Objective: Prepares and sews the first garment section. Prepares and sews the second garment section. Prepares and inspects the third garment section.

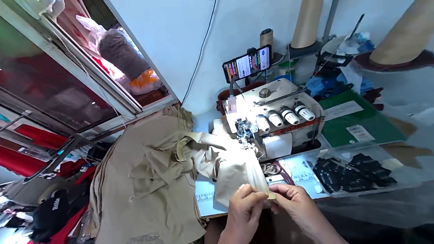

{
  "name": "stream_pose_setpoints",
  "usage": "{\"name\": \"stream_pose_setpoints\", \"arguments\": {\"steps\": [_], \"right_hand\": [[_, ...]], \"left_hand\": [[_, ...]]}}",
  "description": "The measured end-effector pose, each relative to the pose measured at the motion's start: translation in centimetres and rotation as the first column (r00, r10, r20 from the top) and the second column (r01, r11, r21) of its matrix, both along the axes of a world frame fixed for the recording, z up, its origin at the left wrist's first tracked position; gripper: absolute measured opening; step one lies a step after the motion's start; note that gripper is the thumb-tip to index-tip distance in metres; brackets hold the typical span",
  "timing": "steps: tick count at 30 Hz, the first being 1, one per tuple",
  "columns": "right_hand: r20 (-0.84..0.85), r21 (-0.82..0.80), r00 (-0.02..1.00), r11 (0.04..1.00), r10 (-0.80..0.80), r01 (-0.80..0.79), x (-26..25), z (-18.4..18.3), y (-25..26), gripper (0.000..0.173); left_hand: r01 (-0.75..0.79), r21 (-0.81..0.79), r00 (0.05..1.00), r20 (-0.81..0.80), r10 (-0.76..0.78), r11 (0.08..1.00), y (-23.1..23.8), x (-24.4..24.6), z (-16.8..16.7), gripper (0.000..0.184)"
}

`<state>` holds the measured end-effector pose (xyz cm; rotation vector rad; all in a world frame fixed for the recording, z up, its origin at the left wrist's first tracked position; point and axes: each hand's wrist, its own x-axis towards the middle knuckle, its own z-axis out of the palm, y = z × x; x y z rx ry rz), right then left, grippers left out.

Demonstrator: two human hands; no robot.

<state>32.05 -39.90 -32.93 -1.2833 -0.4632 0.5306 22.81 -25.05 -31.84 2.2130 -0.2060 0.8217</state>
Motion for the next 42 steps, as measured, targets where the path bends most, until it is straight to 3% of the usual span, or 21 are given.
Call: {"name": "stream_pose_setpoints", "arguments": {"steps": [10,15,17,19,20,22,24,26,27,30,32,37,40,42], "right_hand": [[-0.081,0.055,0.997,0.998,0.015,-0.011,-0.6,-0.2,-0.6,0.025],[-0.044,0.025,0.998,0.999,-0.037,0.038,-0.4,-0.7,0.1,0.019],[0.045,-0.031,0.995,0.995,-0.089,0.091,-0.3,-0.7,0.3,0.017],[0.141,-0.046,0.981,0.989,-0.134,0.141,-0.4,-0.6,0.2,0.018],[0.164,-0.03,0.976,0.988,-0.145,0.152,-0.4,-0.5,0.1,0.018],[0.159,-0.011,0.975,0.988,-0.152,0.156,-0.4,-0.7,0.1,0.016],[0.175,-0.033,0.972,0.986,-0.158,0.166,-0.3,-1.2,0.3,0.017],[0.245,-0.075,0.955,0.978,-0.169,0.193,-0.3,-1.6,0.4,0.019],[0.293,-0.082,0.941,0.976,-0.172,0.203,-0.5,-1.4,0.4,0.02],[0.476,-0.003,0.869,0.988,-0.137,0.157,-1.6,-0.1,0.4,0.027],[0.52,0.022,0.84,0.986,-0.154,0.168,-2.6,0.0,1.1,0.028],[0.403,0.012,0.893,0.977,-0.199,0.213,-3.0,-1.4,1.2,0.015],[0.357,0.017,0.914,0.98,-0.19,0.197,-2.9,-1.6,0.8,0.013],[0.329,0.026,0.924,0.98,-0.194,0.197,-3.0,-1.3,1.1,0.013]], "left_hand": [[-0.12,0.092,0.992,0.039,0.117,0.988,-1.0,0.3,-1.2,0.013],[-0.185,0.139,0.983,0.04,0.181,0.973,-0.6,-0.2,-1.6,0.017],[-0.423,0.12,0.906,0.02,0.424,0.898,0.3,-1.2,-1.5,0.021],[-0.674,0.115,0.727,-0.071,0.683,0.73,2.1,-2.2,-1.3,0.029],[-0.73,0.105,0.657,-0.165,0.736,0.675,3.1,-2.7,-1.3,0.039],[-0.742,0.035,0.616,-0.358,0.702,0.669,4.5,-3.5,-1.6,0.056],[-0.663,-0.209,0.71,-0.481,0.515,0.719,5.2,-3.9,-1.8,0.05],[-0.493,-0.567,0.864,-0.408,0.294,0.661,5.7,-4.0,-1.5,0.039],[-0.446,-0.645,0.895,-0.335,0.295,0.62,6.2,-4.3,-1.2,0.036],[-0.483,-0.642,0.862,-0.228,0.452,0.596,9.4,-5.5,2.1,0.021],[-0.482,-0.575,0.871,-0.235,0.431,0.661,10.8,-5.9,3.4,0.015],[-0.437,-0.407,0.899,-0.235,0.37,0.802,11.3,-5.8,2.9,0.023],[-0.438,-0.435,0.899,-0.183,0.399,0.787,10.5,-6.2,3.2,0.022],[-0.543,-0.381,0.836,-0.156,0.527,0.748,9.3,-5.6,3.9,0.021]]}}
